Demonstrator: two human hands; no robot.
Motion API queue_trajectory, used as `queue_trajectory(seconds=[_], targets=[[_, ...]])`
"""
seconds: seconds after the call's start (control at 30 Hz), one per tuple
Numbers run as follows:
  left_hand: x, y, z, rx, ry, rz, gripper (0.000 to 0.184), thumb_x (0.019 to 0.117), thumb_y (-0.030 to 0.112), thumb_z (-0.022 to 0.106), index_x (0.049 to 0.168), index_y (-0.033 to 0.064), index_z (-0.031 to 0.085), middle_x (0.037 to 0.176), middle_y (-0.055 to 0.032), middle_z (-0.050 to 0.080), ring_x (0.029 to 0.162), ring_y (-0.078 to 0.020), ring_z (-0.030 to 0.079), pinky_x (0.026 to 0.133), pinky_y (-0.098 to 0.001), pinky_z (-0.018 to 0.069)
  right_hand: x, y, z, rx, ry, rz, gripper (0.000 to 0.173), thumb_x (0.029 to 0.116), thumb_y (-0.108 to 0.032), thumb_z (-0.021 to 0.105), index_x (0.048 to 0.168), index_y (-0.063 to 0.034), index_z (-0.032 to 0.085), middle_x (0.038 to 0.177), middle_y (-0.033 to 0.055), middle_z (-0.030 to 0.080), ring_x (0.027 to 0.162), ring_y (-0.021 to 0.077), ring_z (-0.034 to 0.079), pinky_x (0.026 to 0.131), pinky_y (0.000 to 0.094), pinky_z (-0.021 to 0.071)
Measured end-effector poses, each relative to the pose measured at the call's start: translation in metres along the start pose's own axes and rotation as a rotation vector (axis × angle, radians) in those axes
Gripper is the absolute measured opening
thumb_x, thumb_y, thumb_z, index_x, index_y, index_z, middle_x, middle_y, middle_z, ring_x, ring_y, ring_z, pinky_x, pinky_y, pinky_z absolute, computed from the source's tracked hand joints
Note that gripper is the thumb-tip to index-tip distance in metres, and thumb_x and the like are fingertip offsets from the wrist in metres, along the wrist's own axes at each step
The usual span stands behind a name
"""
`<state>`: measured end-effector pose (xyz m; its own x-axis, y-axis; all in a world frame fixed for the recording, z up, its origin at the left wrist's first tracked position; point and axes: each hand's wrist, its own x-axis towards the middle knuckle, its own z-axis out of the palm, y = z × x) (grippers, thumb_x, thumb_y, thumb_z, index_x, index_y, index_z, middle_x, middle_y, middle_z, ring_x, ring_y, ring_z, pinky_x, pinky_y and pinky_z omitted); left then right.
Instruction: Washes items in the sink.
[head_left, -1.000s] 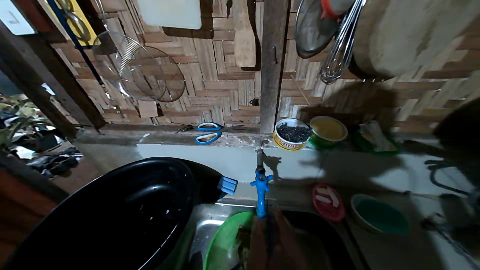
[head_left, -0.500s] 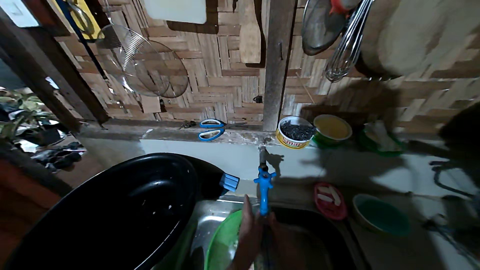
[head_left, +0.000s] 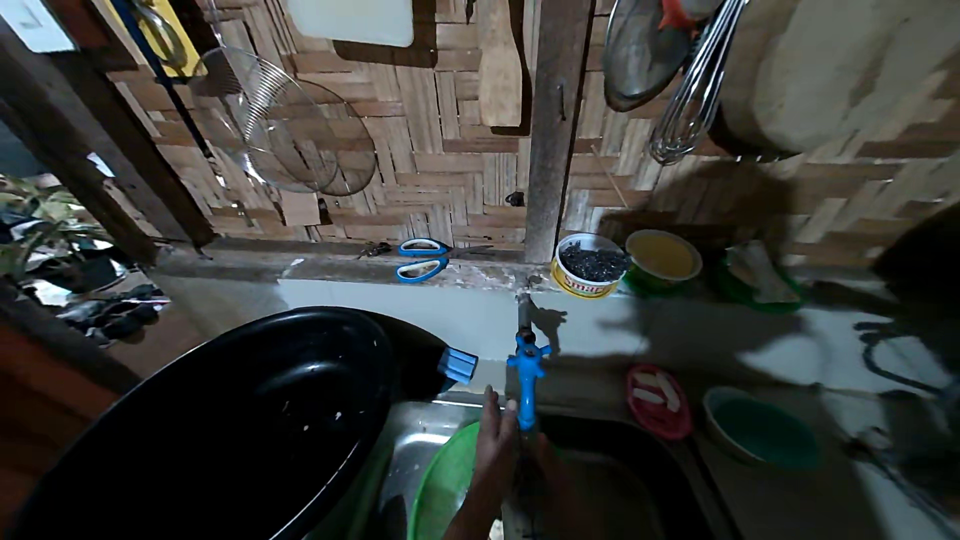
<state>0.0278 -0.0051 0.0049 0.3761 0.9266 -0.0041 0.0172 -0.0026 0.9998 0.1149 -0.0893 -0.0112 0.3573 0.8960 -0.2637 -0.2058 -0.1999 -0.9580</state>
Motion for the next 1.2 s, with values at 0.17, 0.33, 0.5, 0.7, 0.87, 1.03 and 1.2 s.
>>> queue_trajectory(seconds=[0.17, 0.33, 0.5, 0.7, 0.87, 1.03, 1.2], targets=[[-0.055, -0.005, 0.017, 0.370, -0.065, 0.223, 0.071, 0.1002, 0.019, 0.060, 0.153, -0.0159, 0.027, 0.158, -0.0365, 0.028, 0.149, -0.0417, 0.034, 0.123, -0.0451, 0.0298, 0.019, -0.016, -0.003, 0.085, 0.216, 0.014, 0.051, 0.1107, -0.037, 0.038, 0.133, 0.0052, 0.057, 0.120, 0.0196, 0.066, 0.105, 0.0215, 0.065, 0.093, 0.0407, 0.0541], [-0.033, -0.005, 0.003, 0.085, -0.081, 0.109, 0.071, 0.1044, 0.024, 0.053, 0.156, -0.0125, 0.020, 0.161, -0.0340, 0.024, 0.151, -0.0358, 0.031, 0.123, -0.0428, 0.0294, -0.001, -0.019, -0.001, 0.022, 0.107, -0.014, 0.045, 0.1098, -0.030, 0.042, 0.135, 0.0060, 0.054, 0.121, 0.0169, 0.065, 0.106, 0.0167, 0.064, 0.094, 0.0363, 0.0532], [-0.017, 0.006, 0.004, 0.107, -0.012, 0.030, 0.069, 0.1049, 0.020, 0.048, 0.157, -0.0113, 0.016, 0.160, -0.0334, 0.026, 0.149, -0.0374, 0.034, 0.122, -0.0448, 0.0311, 0.005, -0.005, 0.006, 0.082, 0.093, -0.012, 0.047, 0.1100, -0.034, 0.041, 0.131, 0.0049, 0.057, 0.110, 0.0138, 0.067, 0.095, 0.0148, 0.065, 0.085, 0.0356, 0.0559], [-0.048, -0.008, 0.011, 0.208, -0.137, 0.188, 0.079, 0.0988, 0.022, 0.062, 0.154, -0.0170, 0.020, 0.158, -0.0373, 0.027, 0.148, -0.0397, 0.035, 0.121, -0.0440, 0.0327, -0.005, -0.041, -0.003, 0.017, 0.224, 0.075, 0.054, 0.1108, -0.036, 0.039, 0.142, 0.0073, 0.047, 0.133, 0.0224, 0.059, 0.117, 0.0240, 0.061, 0.101, 0.0418, 0.0492], [-0.005, 0.012, 0.004, -0.016, -0.065, -0.088, 0.067, 0.1058, 0.015, 0.048, 0.159, -0.0077, 0.015, 0.160, -0.0303, 0.030, 0.147, -0.0324, 0.037, 0.120, -0.0412, 0.0328, -0.003, -0.014, -0.001, 0.101, 0.086, 0.044, 0.055, 0.1117, -0.039, 0.031, 0.136, 0.0059, 0.053, 0.117, 0.0176, 0.067, 0.103, 0.0193, 0.067, 0.091, 0.0395, 0.0565], [-0.055, -0.001, 0.015, 0.359, -0.142, 0.171, 0.076, 0.1021, 0.026, 0.058, 0.153, -0.0180, 0.023, 0.159, -0.0389, 0.023, 0.151, -0.0437, 0.028, 0.124, -0.0450, 0.0267, 0.015, -0.023, -0.006, 0.073, 0.250, 0.043, 0.052, 0.1105, -0.034, 0.040, 0.142, 0.0075, 0.045, 0.130, 0.0246, 0.060, 0.112, 0.0260, 0.062, 0.096, 0.0430, 0.0519], [-0.006, 0.009, 0.000, 0.016, 0.007, -0.049, 0.072, 0.1063, 0.024, 0.045, 0.159, -0.0086, 0.008, 0.163, -0.0328, 0.021, 0.151, -0.0366, 0.029, 0.123, -0.0440, 0.0270, 0.000, -0.020, 0.005, -0.064, 0.070, -0.011, 0.049, 0.1115, -0.031, 0.037, 0.139, 0.0071, 0.051, 0.125, 0.0212, 0.063, 0.110, 0.0223, 0.063, 0.097, 0.0410, 0.0518]])
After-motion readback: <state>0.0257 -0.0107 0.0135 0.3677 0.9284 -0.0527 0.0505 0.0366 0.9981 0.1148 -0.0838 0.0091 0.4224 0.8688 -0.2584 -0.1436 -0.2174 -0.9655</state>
